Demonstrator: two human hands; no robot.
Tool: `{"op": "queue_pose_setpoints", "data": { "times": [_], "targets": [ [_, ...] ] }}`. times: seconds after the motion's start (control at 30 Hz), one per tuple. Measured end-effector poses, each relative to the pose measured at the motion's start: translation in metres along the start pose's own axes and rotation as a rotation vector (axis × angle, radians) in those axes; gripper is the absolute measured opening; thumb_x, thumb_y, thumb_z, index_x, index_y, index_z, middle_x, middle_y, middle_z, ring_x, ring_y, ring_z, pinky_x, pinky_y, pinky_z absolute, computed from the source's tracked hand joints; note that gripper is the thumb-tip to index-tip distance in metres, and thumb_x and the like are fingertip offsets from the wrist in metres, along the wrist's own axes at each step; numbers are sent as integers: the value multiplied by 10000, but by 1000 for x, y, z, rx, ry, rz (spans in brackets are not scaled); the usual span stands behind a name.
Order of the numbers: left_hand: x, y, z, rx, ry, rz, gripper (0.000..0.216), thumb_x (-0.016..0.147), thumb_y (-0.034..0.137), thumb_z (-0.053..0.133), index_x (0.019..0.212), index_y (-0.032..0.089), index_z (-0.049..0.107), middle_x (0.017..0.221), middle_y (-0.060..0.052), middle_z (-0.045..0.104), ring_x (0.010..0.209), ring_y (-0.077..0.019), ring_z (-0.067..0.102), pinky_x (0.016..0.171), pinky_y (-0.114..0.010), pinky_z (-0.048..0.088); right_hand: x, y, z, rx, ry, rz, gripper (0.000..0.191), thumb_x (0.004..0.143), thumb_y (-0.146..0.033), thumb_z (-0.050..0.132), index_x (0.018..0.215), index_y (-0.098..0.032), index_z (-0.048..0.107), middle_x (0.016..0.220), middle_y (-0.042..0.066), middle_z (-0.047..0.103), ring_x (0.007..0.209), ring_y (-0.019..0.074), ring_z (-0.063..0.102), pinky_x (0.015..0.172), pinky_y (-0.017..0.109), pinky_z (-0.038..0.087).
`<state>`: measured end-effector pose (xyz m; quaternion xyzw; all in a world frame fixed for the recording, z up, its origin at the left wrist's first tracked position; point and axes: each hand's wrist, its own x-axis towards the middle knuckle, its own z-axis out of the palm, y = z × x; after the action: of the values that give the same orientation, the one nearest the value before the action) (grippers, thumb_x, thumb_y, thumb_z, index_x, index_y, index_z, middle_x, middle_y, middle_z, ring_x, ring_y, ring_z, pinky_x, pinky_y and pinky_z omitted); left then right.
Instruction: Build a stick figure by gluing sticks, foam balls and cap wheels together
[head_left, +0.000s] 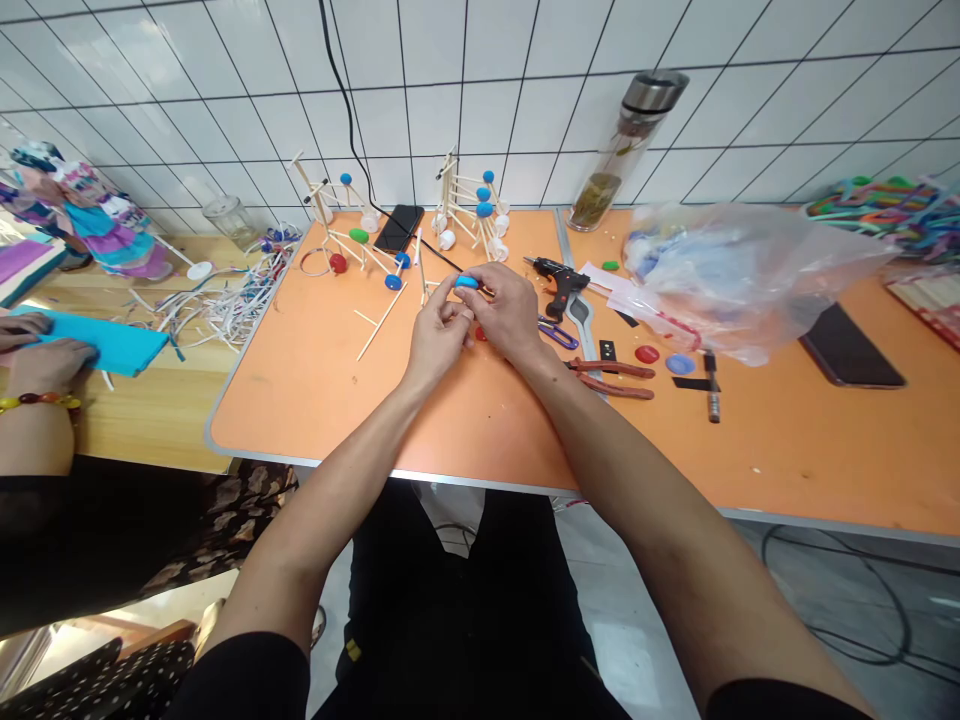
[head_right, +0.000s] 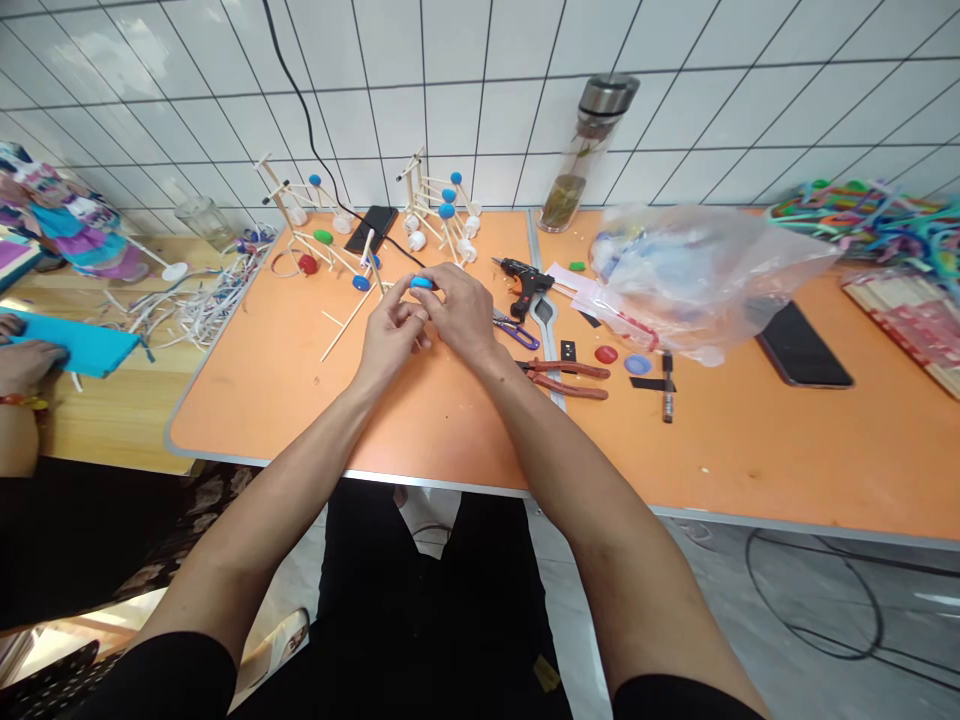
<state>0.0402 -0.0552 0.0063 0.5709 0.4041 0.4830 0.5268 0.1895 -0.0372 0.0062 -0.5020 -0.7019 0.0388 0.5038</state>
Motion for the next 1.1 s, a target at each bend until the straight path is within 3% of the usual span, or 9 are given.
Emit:
{"op": "queue_pose_setpoints", "data": {
  "times": [0.13, 0.37, 0.6, 0.73, 1.1],
  "targets": [
    [-4, 0, 6, -10, 45, 15, 894, 1013, 48, 644, 1844, 312, 445, 787, 96, 684, 559, -86, 627, 593, -211, 521, 1, 1, 1, 12, 5, -4, 185, 1103, -344, 710, 1132, -241, 861, 1146, 75, 887, 1067, 285, 811, 942, 399, 574],
    [-3, -1, 2, 38, 12, 7, 788, 1023, 56, 627, 1772, 292, 571, 818, 71, 704, 567, -85, 631, 604, -225, 524, 1, -1, -1, 16, -11, 31, 208, 1092, -361, 689, 1134, -253, 862, 1190, 83, 893, 1099, 296, 810, 976, 426, 595],
    [-3, -1, 3, 43, 66, -17, 855, 1040, 83, 632, 1846, 301, 452, 798, 73, 706, 575, -100, 622, 622, -231, 542, 0, -4, -2, 3, -23, 62, 244, 1018, -326, 749, 1233, -264, 848, 1271, 94, 895, 1156, 314, 815, 1019, 462, 645],
    [-3, -3, 1, 61, 71, 3, 785, 1067, 98, 638, 1812, 314, 513, 825, 58, 696, 606, -96, 614, 634, -226, 543, -3, -2, -4, 9, -8, 72, 317, 993, -340, 779, 1294, -261, 835, 1328, 104, 890, 1187, 327, 827, 1026, 478, 664],
    [-1, -6, 1, 184, 98, 67, 717, 1054, 119, 665, 1743, 314, 630, 1018, -9, 844, 755, -126, 684, 740, -243, 562, -4, 4, -9, 33, -15, 50, 203, 1034, -353, 720, 1132, -251, 866, 1102, 85, 879, 1041, 298, 811, 967, 454, 634]
  ]
}}
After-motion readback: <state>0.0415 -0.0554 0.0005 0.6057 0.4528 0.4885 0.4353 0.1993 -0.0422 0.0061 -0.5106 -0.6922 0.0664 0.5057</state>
